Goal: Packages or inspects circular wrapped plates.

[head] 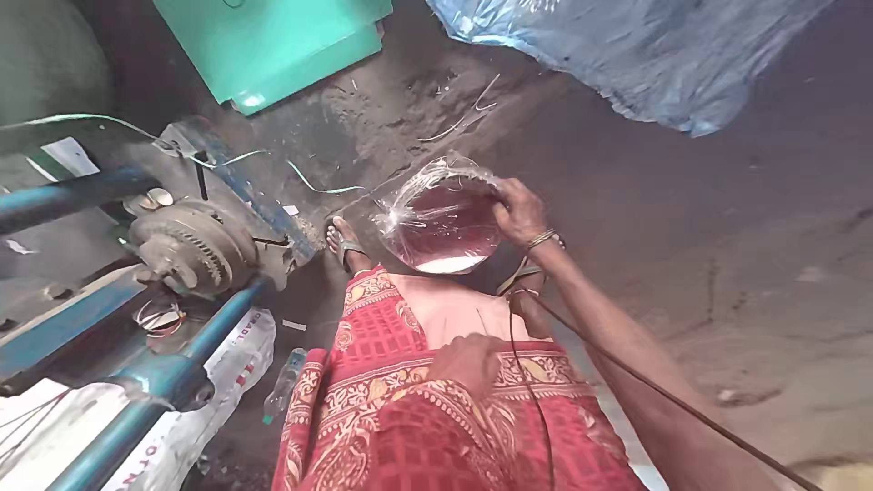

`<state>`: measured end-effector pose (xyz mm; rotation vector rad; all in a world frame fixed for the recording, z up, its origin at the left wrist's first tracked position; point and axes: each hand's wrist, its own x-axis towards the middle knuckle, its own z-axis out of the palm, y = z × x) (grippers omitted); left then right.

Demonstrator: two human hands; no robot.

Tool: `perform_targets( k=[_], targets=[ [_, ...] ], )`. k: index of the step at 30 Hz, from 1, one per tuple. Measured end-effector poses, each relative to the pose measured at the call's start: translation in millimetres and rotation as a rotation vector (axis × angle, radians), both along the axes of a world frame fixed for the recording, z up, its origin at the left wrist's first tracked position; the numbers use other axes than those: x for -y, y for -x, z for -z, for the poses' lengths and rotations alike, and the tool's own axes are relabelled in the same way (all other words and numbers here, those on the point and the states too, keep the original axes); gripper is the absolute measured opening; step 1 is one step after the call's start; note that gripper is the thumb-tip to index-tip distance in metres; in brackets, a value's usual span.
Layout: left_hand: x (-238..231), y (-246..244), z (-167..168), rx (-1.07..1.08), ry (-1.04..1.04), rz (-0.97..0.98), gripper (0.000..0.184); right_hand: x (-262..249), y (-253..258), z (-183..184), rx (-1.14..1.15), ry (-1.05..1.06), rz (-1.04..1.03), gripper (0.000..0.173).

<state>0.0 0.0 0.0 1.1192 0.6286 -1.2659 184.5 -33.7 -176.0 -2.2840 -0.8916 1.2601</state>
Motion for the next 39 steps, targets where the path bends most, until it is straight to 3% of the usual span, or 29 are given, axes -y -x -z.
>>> perform_targets(
  k=[4,6,9,12,14,16,19,23,26,28,31,33,36,39],
  targets=[
    [-9,44,62,-0.179,-0.484,-0.887,0.033,20,37,31,0.063,0.067,0.070,0.037],
    [-18,61,108,-0.253,-0.667,-1.162,0.042,17,47,27,0.033,0.072,0.094,0.038],
    [-38,66,173,-0.312,-0.968,-1.148,0.075,20,48,36,0.094,0.030,0.155,0.036],
    [-44,65,209,-0.281,-1.109,-1.133,0.080,25,40,39,0.097,-0.034,0.195,0.040],
    [-43,55,211,-0.239,-1.023,-1.294,0.071,30,30,36,0.007,-0.030,0.223,0.073],
    [-38,47,211,-0.246,-0.848,-1.416,0.064,40,24,60,-0.065,0.004,0.308,0.102],
    [-41,31,203,-0.260,-0.746,-1.428,0.069,51,23,75,-0.377,0.080,0.394,0.099],
    [-33,34,211,-0.262,-0.690,-1.425,0.073,52,6,34,-0.557,0.146,0.461,0.080],
    [-15,-1,204,-0.154,-0.622,-1.268,0.064,79,-16,53,-0.551,-0.182,0.735,0.048],
    [1,-45,202,-0.015,-0.600,-1.145,0.059,106,-47,36,-0.568,-0.245,0.867,0.036],
    [30,-134,230,0.157,-0.576,-1.138,0.059,163,-104,34,-0.472,-0.231,0.919,0.046],
    [36,-177,239,0.139,-0.494,-0.997,0.064,181,-138,46,-0.356,-0.174,0.907,0.042],
    [30,-201,248,0.099,-0.391,-0.869,0.064,201,-167,80,-0.265,-0.022,0.813,0.051],
    [9,-194,235,0.182,-0.326,-0.832,0.062,191,-165,73,-0.197,-0.015,0.800,0.059]
  ],
)
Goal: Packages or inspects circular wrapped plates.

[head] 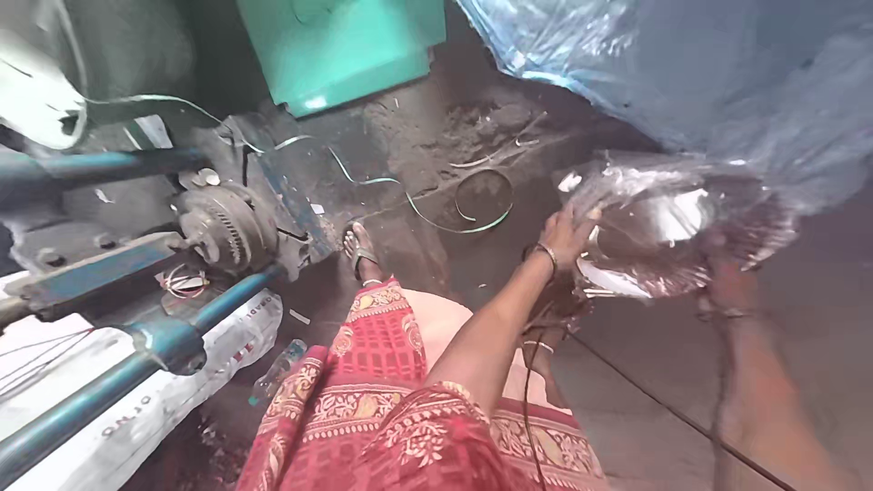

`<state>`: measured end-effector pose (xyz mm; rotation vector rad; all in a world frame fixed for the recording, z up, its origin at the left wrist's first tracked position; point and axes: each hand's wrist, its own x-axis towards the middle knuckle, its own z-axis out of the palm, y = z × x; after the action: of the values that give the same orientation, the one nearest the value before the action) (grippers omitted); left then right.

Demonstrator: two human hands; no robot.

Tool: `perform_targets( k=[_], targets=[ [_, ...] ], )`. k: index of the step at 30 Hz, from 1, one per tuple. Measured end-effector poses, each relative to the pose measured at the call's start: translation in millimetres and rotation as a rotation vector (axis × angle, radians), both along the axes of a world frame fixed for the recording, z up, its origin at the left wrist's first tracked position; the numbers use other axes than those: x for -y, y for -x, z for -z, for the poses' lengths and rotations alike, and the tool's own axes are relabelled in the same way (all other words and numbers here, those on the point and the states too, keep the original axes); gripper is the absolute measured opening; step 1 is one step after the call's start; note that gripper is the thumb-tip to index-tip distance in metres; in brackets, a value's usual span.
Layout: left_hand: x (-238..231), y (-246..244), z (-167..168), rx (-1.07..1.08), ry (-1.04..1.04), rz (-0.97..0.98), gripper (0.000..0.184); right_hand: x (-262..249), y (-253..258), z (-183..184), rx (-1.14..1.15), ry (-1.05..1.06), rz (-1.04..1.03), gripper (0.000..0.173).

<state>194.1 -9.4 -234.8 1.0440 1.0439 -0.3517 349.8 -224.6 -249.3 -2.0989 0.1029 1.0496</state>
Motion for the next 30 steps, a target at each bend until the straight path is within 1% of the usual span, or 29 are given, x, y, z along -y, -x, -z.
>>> perform_targets(
  k=[2,4,5,6,7,8,9,10,12,14,15,16,18,20,22,24,25,27,29,30],
  targets=[
    [-26,23,-22,0.032,0.003,0.032,0.059,-8,16,-7,0.055,-0.017,0.130,0.064],
    [-61,57,-30,0.055,-0.093,0.058,0.055,-19,33,-22,0.223,0.130,0.246,0.077],
    [-82,77,-28,0.053,-0.172,0.038,0.053,-31,43,-33,0.345,0.225,0.241,0.082],
    [-105,98,-21,0.039,-0.257,-0.014,0.050,-47,52,-47,0.474,0.251,0.176,0.087],
    [-130,118,-16,0.023,-0.324,-0.085,0.047,-63,63,-57,0.600,0.267,0.055,0.086],
    [-156,138,-17,-0.014,-0.378,-0.138,0.046,-86,77,-64,0.692,0.267,-0.078,0.082],
    [-182,157,-26,-0.083,-0.410,-0.156,0.046,-118,95,-68,0.755,0.254,-0.196,0.076],
    [-201,175,-32,-0.140,-0.429,-0.190,0.046,-150,113,-65,0.798,0.198,-0.311,0.071],
    [-225,208,-31,-0.202,-0.428,-0.293,0.045,-220,143,-38,0.810,-0.040,-0.520,0.061],
    [-240,224,-29,-0.214,-0.373,-0.357,0.041,-301,160,-19,0.736,-0.304,-0.736,0.054],
    [-245,229,-30,-0.220,-0.325,-0.335,0.040,-340,164,-15,0.686,-0.406,-0.841,0.051],
    [-249,234,-32,-0.224,-0.272,-0.283,0.039,-376,165,-14,0.623,-0.456,-0.930,0.052],
    [-253,246,-39,-0.204,-0.186,-0.087,0.039,-433,162,-22,0.501,-0.377,-1.047,0.051],
    [-256,252,-59,-0.182,-0.145,0.146,0.041,-464,159,-43,0.392,-0.239,-1.089,0.047],
    [-253,255,-87,-0.194,-0.141,0.274,0.041,-467,165,-68,0.278,-0.109,-1.154,0.042],
    [-238,262,-114,-0.202,-0.129,0.297,0.041,-443,181,-105,0.108,-0.006,-1.266,0.044],
    [-228,266,-127,-0.192,-0.119,0.283,0.041,-421,191,-129,0.011,-0.007,-1.294,0.046],
    [-208,265,-152,-0.198,-0.058,0.285,0.040,-360,218,-174,-0.173,-0.112,-1.253,0.046],
    [-185,264,-171,-0.211,0.029,0.413,0.041,-285,249,-211,-0.377,-0.229,-1.108,0.044],
    [-171,268,-176,-0.180,0.060,0.487,0.044,-249,265,-225,-0.482,-0.275,-1.024,0.042]
  ],
)
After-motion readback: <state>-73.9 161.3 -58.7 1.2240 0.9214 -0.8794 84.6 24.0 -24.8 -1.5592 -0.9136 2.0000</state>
